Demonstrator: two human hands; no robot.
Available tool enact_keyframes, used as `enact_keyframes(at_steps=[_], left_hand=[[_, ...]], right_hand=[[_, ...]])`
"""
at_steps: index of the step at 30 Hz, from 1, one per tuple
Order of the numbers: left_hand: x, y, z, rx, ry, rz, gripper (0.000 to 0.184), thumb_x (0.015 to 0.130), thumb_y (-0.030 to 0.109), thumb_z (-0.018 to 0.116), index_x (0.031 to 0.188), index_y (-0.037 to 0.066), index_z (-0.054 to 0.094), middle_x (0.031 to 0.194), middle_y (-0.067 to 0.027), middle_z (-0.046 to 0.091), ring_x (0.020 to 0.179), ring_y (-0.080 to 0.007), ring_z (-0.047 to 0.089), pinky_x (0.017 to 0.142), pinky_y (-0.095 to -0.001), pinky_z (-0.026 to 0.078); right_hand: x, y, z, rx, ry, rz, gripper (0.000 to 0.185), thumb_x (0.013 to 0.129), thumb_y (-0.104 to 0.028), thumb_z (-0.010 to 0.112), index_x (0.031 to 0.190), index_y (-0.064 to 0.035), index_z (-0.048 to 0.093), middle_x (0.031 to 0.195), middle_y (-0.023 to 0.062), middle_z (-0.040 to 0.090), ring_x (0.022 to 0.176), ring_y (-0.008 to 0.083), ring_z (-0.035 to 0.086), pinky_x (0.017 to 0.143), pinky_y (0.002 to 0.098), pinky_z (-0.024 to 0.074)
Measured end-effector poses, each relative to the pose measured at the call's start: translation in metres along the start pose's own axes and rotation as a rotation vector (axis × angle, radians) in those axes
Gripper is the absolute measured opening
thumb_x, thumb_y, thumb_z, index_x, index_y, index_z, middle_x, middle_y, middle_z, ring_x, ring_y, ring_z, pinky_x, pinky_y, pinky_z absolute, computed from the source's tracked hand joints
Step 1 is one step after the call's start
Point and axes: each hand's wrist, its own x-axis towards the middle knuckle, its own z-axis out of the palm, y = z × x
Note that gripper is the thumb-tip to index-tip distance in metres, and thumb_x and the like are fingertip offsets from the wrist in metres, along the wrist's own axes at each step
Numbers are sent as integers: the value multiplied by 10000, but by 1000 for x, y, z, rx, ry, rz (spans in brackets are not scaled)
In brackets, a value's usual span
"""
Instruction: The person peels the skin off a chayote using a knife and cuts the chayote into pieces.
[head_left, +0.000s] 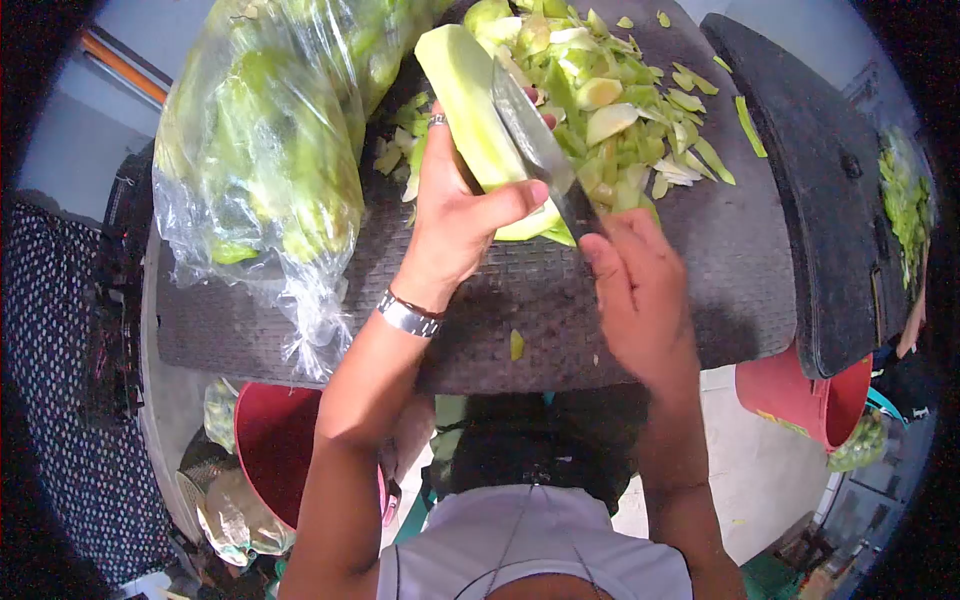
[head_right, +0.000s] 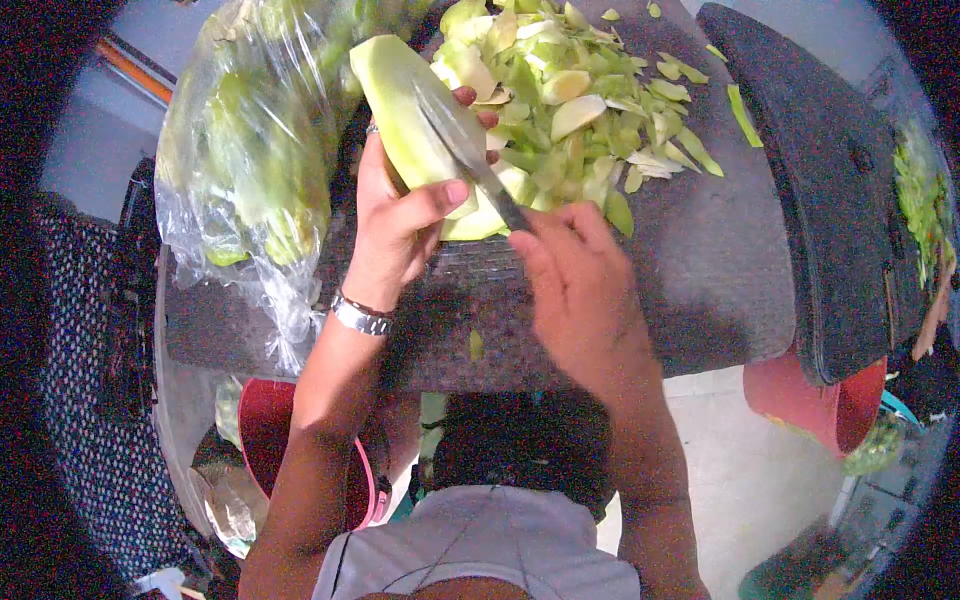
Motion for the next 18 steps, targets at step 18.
enact_keyframes(at_steps=[18], left_hand=[[9, 0, -21, -554, 106, -289, 587, 810, 47, 521, 1383, -76, 494, 1306, -223, 623, 1189, -367, 631, 1025, -581, 530]], right_hand=[[25, 6, 5, 390, -32, 297, 366, 934, -274, 757, 1162, -30, 607, 890, 43, 637, 664, 149, 608, 591, 305, 495]])
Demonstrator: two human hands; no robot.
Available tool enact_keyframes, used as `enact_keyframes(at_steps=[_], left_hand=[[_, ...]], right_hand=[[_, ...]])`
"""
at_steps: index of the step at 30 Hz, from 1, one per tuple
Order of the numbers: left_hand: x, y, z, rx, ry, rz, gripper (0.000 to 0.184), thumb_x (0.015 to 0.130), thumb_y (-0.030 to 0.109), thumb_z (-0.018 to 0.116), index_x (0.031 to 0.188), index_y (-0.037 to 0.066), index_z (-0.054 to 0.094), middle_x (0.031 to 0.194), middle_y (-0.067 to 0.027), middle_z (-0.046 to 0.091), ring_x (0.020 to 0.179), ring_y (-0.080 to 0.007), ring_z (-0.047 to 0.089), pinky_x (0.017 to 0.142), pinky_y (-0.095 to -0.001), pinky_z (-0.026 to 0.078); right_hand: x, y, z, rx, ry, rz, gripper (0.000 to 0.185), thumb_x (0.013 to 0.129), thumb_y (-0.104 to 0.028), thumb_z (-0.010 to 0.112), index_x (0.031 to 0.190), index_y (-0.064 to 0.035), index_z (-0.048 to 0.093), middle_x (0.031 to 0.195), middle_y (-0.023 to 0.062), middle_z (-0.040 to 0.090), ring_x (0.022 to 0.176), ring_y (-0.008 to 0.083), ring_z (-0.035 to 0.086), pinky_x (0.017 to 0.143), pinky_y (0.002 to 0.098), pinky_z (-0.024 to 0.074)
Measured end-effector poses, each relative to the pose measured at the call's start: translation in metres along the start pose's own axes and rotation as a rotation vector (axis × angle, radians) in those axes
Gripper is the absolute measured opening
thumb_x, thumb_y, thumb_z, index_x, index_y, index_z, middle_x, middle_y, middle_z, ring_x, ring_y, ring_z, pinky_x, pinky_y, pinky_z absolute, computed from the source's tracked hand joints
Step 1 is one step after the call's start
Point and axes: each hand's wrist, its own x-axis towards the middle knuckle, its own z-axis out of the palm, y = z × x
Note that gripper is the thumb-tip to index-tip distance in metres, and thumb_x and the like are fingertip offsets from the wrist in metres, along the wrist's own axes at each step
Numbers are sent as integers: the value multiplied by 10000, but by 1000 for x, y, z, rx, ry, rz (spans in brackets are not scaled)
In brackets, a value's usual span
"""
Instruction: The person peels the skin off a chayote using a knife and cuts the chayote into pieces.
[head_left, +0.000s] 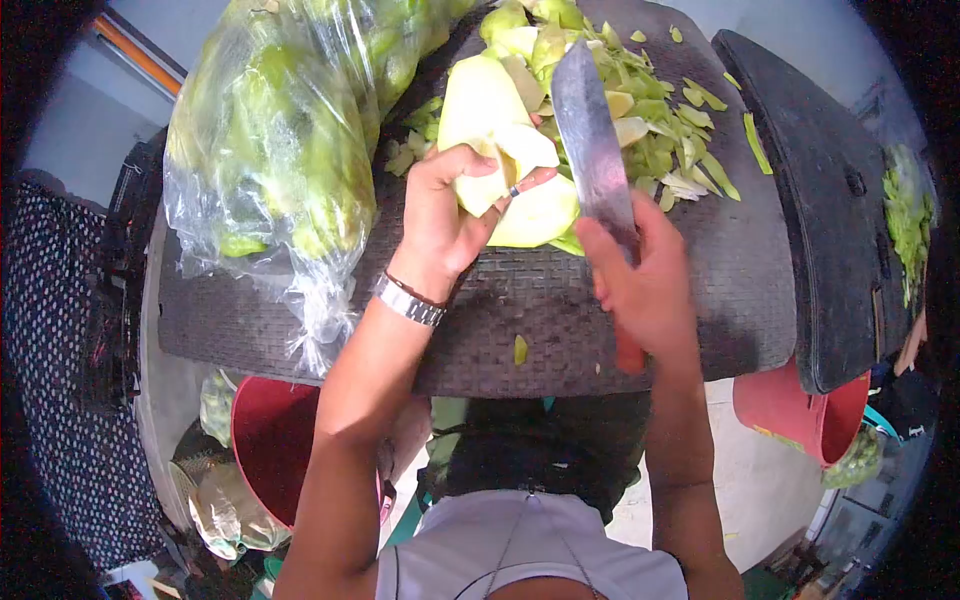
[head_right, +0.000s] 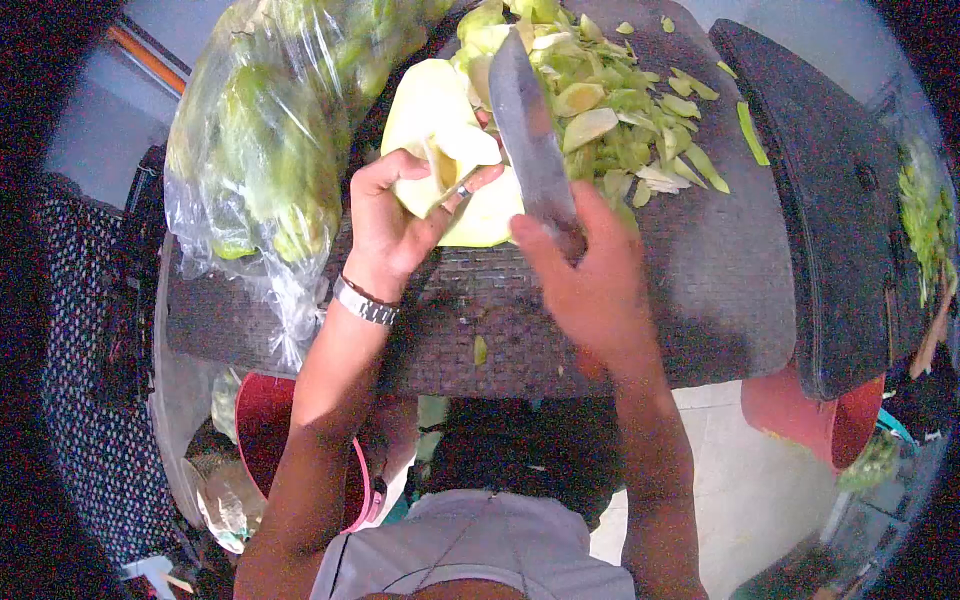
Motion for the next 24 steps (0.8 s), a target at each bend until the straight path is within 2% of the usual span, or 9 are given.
enact_keyframes(at_steps=[3, 5, 6, 9, 13, 16, 18, 21, 24], left_hand=[[-2, 0, 1, 141, 38, 13, 517, 846, 23, 572, 1354, -56, 514, 1275, -205, 637, 1159, -334, 646, 983, -542, 565], [-4, 0, 3, 180, 98, 11, 467, 863, 29, 605, 1319, -40, 531, 1233, -188, 651, 1131, -312, 656, 967, -511, 575], [-5, 0, 4, 160, 155, 7, 443, 868, 38, 617, 1298, -33, 539, 1206, -178, 659, 1115, -301, 662, 964, -495, 575], [-5, -2, 11, 255, 230, 75, 377, 888, 95, 635, 1248, -5, 583, 1164, -149, 680, 1050, -279, 682, 936, -454, 566], [0, -3, 5, 303, 192, 79, 325, 886, 113, 628, 1204, 50, 602, 1108, -110, 680, 1003, -247, 679, 884, -417, 562], [-6, 1, 15, 231, 248, 7, 514, 823, -12, 603, 1324, -6, 489, 1178, -126, 652, 1059, -243, 667, 923, -377, 557], [-5, -1, 15, 224, 272, 21, 575, 797, -24, 590, 1355, -6, 452, 1167, -125, 652, 1042, -245, 670, 914, -375, 558], [0, -6, 2, 318, 250, 71, 623, 775, -31, 576, 1376, -7, 415, 1152, -128, 648, 1028, -255, 672, 895, -389, 566], [0, -7, -3, 377, 234, 89, 654, 760, -38, 557, 1392, -16, 388, 1159, -155, 649, 997, -274, 677, 873, -405, 577]], right_hand=[[17, 2, 24, -214, 106, -328, 533, 805, -343, 857, 1139, -20, 596, 963, 178, 655, 837, 336, 658, 752, 456, 531], [31, -3, 34, -443, 176, -421, 649, 748, -391, 892, 1157, -4, 570, 1061, 237, 631, 952, 428, 637, 841, 517, 516], [41, -3, 36, -411, 141, -423, 707, 744, -434, 888, 1164, 17, 542, 1093, 251, 613, 986, 455, 623, 861, 530, 508], [53, -1, 39, -375, 144, -383, 668, 759, -411, 873, 1163, 11, 549, 1070, 248, 616, 994, 457, 625, 865, 522, 510], [72, 12, 39, -399, 150, -578, 560, 778, -324, 842, 1137, 8, 567, 1038, 232, 629, 947, 447, 640, 817, 505, 526], [80, 13, 36, -437, 146, -673, 449, 788, -277, 817, 1052, 15, 600, 989, 220, 652, 897, 428, 665, 768, 494, 537], [80, 9, 34, -550, 178, -679, 375, 789, -258, 809, 968, 17, 629, 927, 208, 679, 843, 418, 684, 737, 487, 543], [70, -3, 34, -471, 43, -480, 295, 815, -234, 791, 866, 17, 646, 794, 203, 687, 775, 423, 695, 717, 474, 543], [70, 1, 31, -398, 102, -410, 273, 860, -243, 784, 832, -1, 658, 665, 125, 670, 612, 319, 682, 611, 413, 533]])
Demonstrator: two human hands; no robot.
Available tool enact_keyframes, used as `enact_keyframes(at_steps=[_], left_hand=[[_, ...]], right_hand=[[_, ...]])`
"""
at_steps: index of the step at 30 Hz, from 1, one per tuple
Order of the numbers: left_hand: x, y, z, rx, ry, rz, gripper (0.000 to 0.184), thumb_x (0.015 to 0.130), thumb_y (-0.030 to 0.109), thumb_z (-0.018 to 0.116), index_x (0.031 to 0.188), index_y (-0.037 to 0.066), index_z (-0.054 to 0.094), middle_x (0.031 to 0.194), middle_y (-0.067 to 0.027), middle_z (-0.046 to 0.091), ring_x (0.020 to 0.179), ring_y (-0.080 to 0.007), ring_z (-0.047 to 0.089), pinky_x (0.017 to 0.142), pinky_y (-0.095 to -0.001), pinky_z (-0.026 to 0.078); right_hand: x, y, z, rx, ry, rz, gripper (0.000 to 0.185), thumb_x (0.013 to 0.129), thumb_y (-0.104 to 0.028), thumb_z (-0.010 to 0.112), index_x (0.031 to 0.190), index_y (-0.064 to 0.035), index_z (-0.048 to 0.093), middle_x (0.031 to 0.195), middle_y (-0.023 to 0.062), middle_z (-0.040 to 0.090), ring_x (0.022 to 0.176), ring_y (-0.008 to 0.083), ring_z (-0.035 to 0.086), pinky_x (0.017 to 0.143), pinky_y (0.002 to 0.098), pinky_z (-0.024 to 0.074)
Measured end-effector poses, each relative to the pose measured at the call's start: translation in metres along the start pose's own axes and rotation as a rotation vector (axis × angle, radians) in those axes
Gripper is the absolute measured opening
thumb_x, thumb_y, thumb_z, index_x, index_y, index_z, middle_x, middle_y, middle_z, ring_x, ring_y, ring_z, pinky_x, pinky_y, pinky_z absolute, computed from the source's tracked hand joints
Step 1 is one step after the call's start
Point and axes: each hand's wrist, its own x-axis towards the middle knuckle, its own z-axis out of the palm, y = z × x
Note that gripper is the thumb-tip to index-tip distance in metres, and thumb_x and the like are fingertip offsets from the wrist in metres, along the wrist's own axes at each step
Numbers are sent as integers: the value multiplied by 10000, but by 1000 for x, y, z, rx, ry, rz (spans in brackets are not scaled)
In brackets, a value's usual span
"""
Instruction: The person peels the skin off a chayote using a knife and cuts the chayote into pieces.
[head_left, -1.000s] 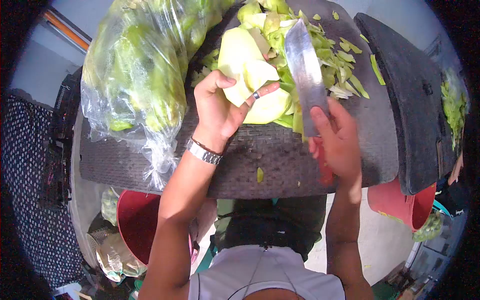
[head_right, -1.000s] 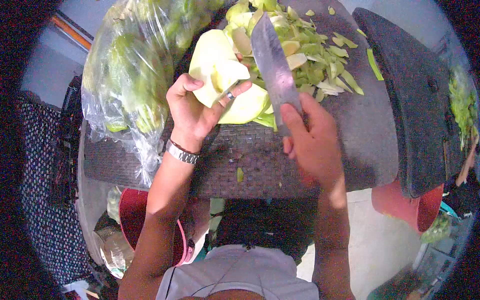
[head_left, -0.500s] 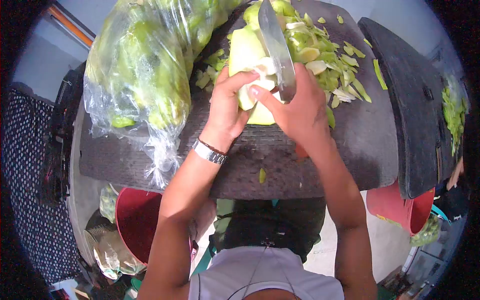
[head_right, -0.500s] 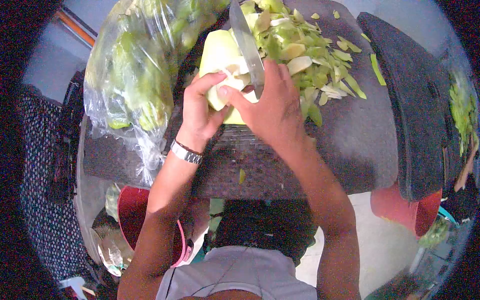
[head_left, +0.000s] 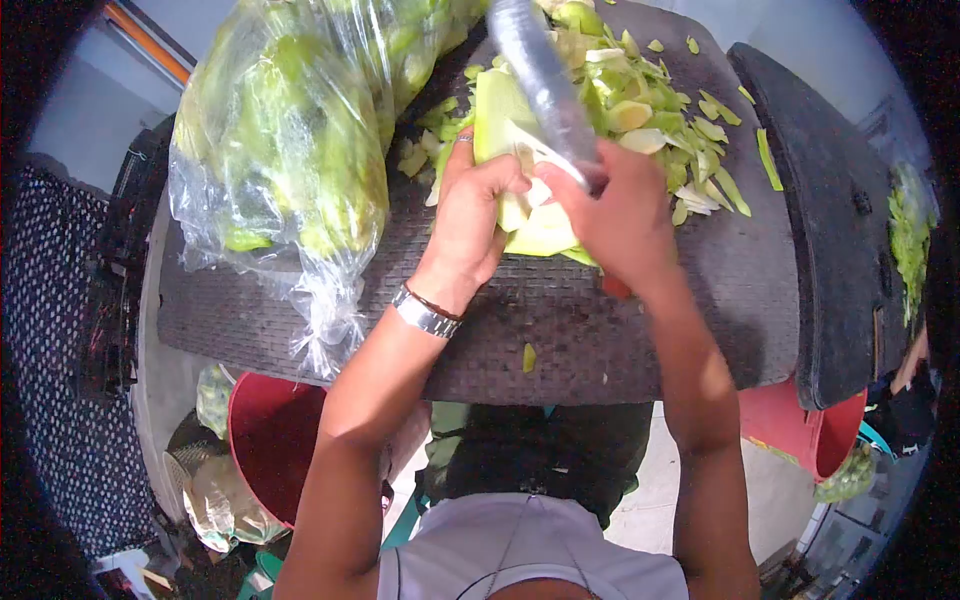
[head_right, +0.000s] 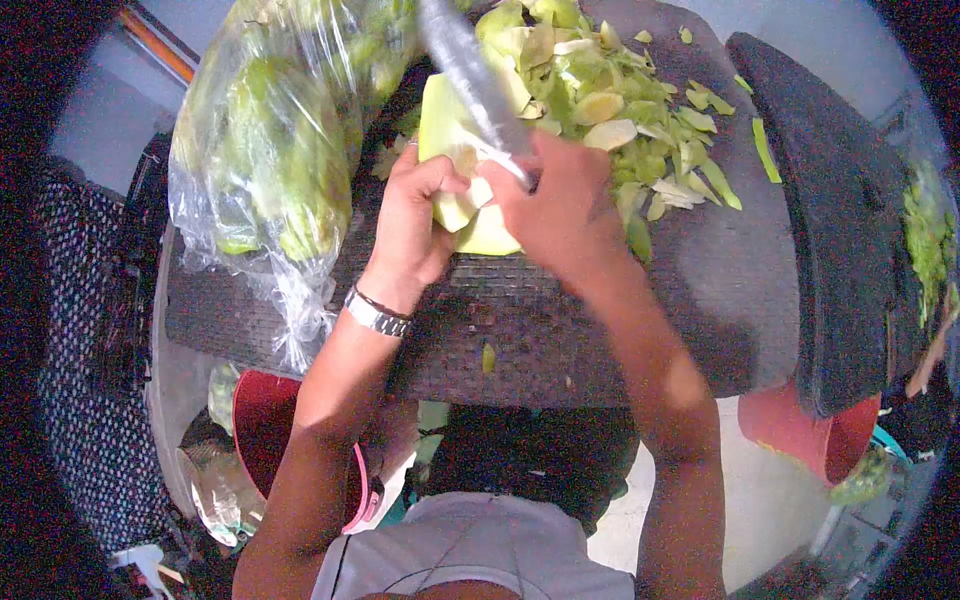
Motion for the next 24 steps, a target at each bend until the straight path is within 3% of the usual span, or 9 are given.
enact_keyframes(at_steps=[3, 4, 7, 9, 11, 14, 18, 20, 24], left_hand=[[-6, 12, 6, 24, -18, 14, 586, 746, -8, 541, 1330, -14, 482, 1185, -167, 649, 1054, -316, 676, 889, -427, 588], [-8, 15, 6, 32, -27, 23, 554, 741, 9, 537, 1295, -11, 533, 1195, -166, 648, 1090, -333, 674, 902, -436, 591], [3, 19, -6, -244, -119, -116, 603, 783, 90, 536, 1374, -22, 505, 1243, -202, 646, 1169, -402, 650, 915, -487, 586], [5, 19, -8, -277, -129, -152, 613, 870, 202, 533, 1435, -30, 474, 1301, -224, 634, 1222, -439, 620, 971, -515, 555], [7, 16, -10, -338, -150, -179, 581, 928, 250, 534, 1437, -25, 479, 1318, -227, 628, 1229, -440, 612, 1010, -530, 530], [9, 16, -11, -442, -180, -206, 590, 995, 356, 526, 1450, -17, 478, 1329, -235, 625, 1232, -445, 603, 1059, -549, 489], [11, 20, -12, -579, -189, -223, 593, 1032, 454, 507, 1420, 7, 526, 1317, -198, 644, 1206, -402, 622, 1058, -555, 481], [5, 26, -3, -586, -103, -210, 572, 1041, 468, 500, 1373, 8, 568, 1248, -167, 683, 1137, -368, 665, 1011, -537, 523], [7, 22, -11, -585, -196, -242, 552, 1033, 485, 514, 1358, 48, 602, 1254, -117, 698, 1128, -301, 681, 982, -488, 544]], right_hand=[[12, -5, -32, 368, -133, 418, 309, 891, -296, 791, 861, -14, 670, 648, 52, 649, 527, 170, 624, 505, 338, 487], [14, 9, -33, 514, -52, 426, 341, 903, -345, 795, 909, -22, 684, 628, -1, 613, 485, 86, 548, 447, 294, 439], [20, 17, -51, 243, 37, 438, 370, 908, -361, 789, 926, -9, 677, 655, 25, 622, 475, 105, 543, 446, 301, 438], [20, 23, -47, 230, 46, 372, 362, 962, -357, 726, 1068, -18, 657, 740, 46, 635, 467, 109, 525, 426, 307, 425], [17, 19, -50, 318, -19, 506, 357, 996, -329, 678, 1187, -31, 633, 795, 59, 651, 472, 112, 529, 422, 310, 427], [8, 20, -53, 370, -125, 417, 427, 1026, -219, 604, 1427, -92, 531, 796, 67, 655, 468, 112, 525, 419, 306, 433], [-30, -27, -62, 493, -218, 404, 624, 1001, -48, 534, 1592, -134, 353, 937, 64, 686, 504, 47, 489, 437, 206, 403], [-52, -45, -73, 470, -394, 586, 722, 981, 6, 507, 1640, -166, 268, 994, 83, 699, 524, 38, 494, 448, 202, 415], [-80, -47, -65, 438, -330, 561, 711, 976, 39, 504, 1630, -157, 302, 1020, 71, 699, 534, 27, 476, 449, 205, 423]])
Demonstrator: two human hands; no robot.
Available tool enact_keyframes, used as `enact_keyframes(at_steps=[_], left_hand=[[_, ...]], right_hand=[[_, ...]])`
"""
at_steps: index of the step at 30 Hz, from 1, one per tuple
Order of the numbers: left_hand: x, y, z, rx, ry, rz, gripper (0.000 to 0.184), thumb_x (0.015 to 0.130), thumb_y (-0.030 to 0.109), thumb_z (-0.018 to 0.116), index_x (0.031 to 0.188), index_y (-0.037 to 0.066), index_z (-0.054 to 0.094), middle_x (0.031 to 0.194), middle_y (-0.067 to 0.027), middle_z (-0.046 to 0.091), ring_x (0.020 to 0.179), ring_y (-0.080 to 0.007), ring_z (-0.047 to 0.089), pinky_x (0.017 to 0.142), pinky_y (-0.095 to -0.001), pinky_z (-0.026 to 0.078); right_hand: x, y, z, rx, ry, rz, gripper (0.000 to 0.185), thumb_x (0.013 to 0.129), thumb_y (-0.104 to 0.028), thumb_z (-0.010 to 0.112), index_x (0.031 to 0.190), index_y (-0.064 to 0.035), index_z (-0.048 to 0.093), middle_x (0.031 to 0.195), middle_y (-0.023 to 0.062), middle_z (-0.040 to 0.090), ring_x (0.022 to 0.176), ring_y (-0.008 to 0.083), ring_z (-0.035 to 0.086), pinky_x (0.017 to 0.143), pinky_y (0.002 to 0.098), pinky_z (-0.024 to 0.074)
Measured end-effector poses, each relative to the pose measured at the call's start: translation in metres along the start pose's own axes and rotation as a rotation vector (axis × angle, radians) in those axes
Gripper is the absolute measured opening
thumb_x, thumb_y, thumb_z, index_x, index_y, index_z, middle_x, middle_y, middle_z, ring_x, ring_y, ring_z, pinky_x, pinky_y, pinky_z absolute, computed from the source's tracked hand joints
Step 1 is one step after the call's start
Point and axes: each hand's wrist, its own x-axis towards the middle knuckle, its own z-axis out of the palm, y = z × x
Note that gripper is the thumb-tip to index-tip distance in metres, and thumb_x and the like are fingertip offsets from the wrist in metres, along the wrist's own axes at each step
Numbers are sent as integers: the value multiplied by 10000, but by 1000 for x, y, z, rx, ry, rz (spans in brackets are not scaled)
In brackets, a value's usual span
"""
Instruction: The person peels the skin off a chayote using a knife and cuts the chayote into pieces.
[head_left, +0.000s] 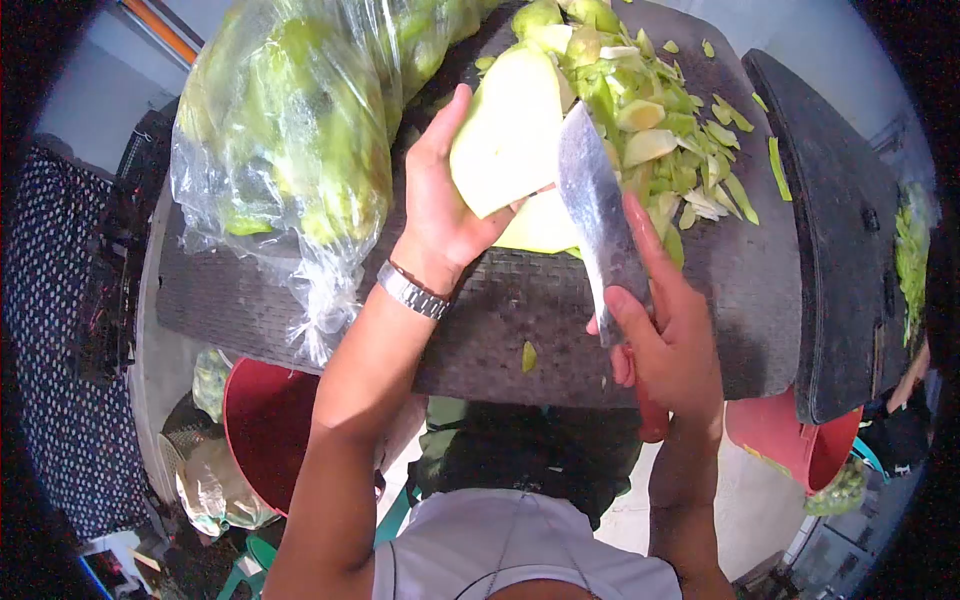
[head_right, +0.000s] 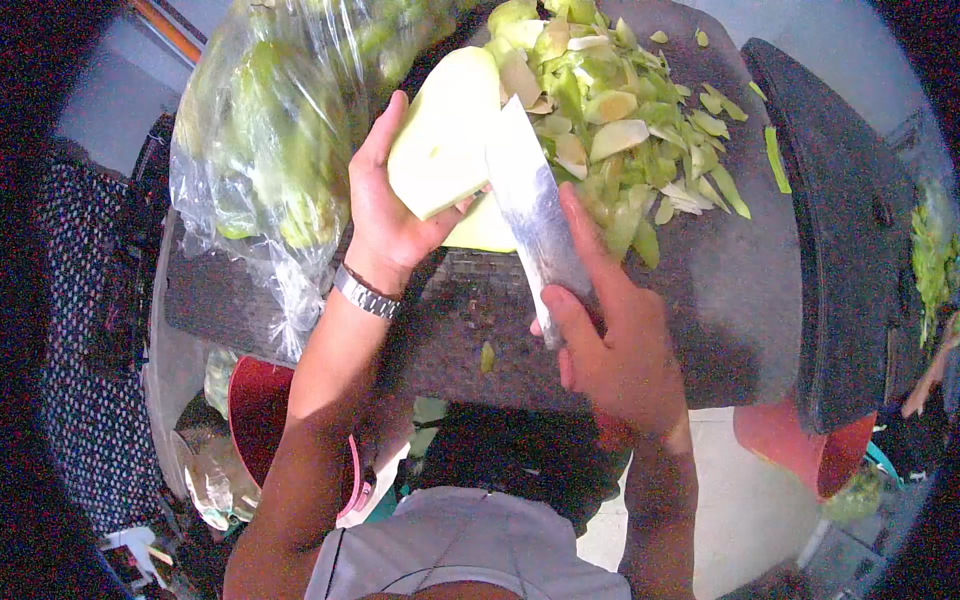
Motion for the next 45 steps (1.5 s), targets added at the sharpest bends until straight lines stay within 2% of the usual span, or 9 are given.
enact_keyframes(at_steps=[2, 5, 8, 11, 24, 28, 38, 41, 45], left_hand=[[1, 0, -3, -31, -26, -29, 562, 1022, 523, 517, 1342, 75, 629, 1250, -101, 708, 1095, -284, 700, 919, -452, 577], [3, 0, -15, -140, -122, -76, 599, 1027, 526, 502, 1385, 54, 592, 1282, -154, 684, 1132, -326, 681, 953, -459, 560], [6, -11, 3, 94, 58, 41, 662, 1035, 548, 465, 1439, 27, 530, 1302, -220, 653, 1153, -383, 659, 996, -480, 532], [4, -13, -2, 89, -122, -65, 711, 1041, 567, 429, 1469, 1, 478, 1318, -267, 625, 1167, -428, 638, 1036, -499, 501], [1, -19, 7, 157, 50, 59, 617, 1028, 493, 493, 1393, -1, 546, 1231, -230, 676, 1090, -397, 680, 1002, -479, 524], [-1, -20, 10, 179, 55, 80, 587, 1022, 460, 506, 1379, -4, 554, 1218, -228, 684, 1066, -382, 691, 988, -471, 538], [5, -11, -4, 120, 2, 80, 587, 1027, 470, 493, 1377, 2, 552, 1233, -240, 670, 1095, -398, 672, 992, -487, 535], [3, -3, -2, 103, 59, 183, 595, 1035, 488, 468, 1372, 6, 554, 1245, -241, 659, 1127, -395, 655, 993, -499, 530], [1, -7, 0, 123, 85, 233, 627, 1043, 524, 426, 1383, 10, 543, 1250, -223, 657, 1121, -386, 656, 997, -514, 522]], right_hand=[[-3, 0, 3, -8, 1, 2, 709, 977, 39, 507, 1628, -154, 305, 1010, 57, 697, 528, 27, 471, 451, 205, 423], [-7, 1, 6, 28, 3, 19, 704, 978, 34, 508, 1627, -153, 308, 995, 45, 695, 518, 31, 466, 457, 207, 425], [-5, 2, 15, 46, 11, 25, 706, 978, 25, 512, 1627, -168, 312, 951, 37, 689, 510, 32, 463, 461, 209, 423], [1, 17, 21, 32, 10, -52, 708, 980, 9, 516, 1628, -193, 314, 874, 27, 669, 508, 32, 464, 461, 210, 418], [2, 29, 35, 95, -27, -37, 698, 1014, -32, 476, 1650, -179, 230, 780, 27, 626, 512, 46, 483, 454, 207, 419], [4, 41, 37, 98, 1, -121, 689, 1019, -48, 485, 1648, -166, 231, 807, 32, 628, 533, 48, 502, 455, 206, 427], [-13, 35, 33, 19, 12, -41, 711, 993, -15, 519, 1641, -147, 257, 917, 48, 686, 542, 34, 497, 471, 209, 420], [-21, 34, 28, -244, 219, -130, 720, 973, 19, 534, 1630, -138, 286, 995, 94, 721, 576, 81, 574, 503, 247, 457], [-27, 28, 29, -520, 336, -336, 721, 942, 65, 513, 1602, -181, 359, 1104, 187, 695, 794, 301, 708, 661, 368, 547]])
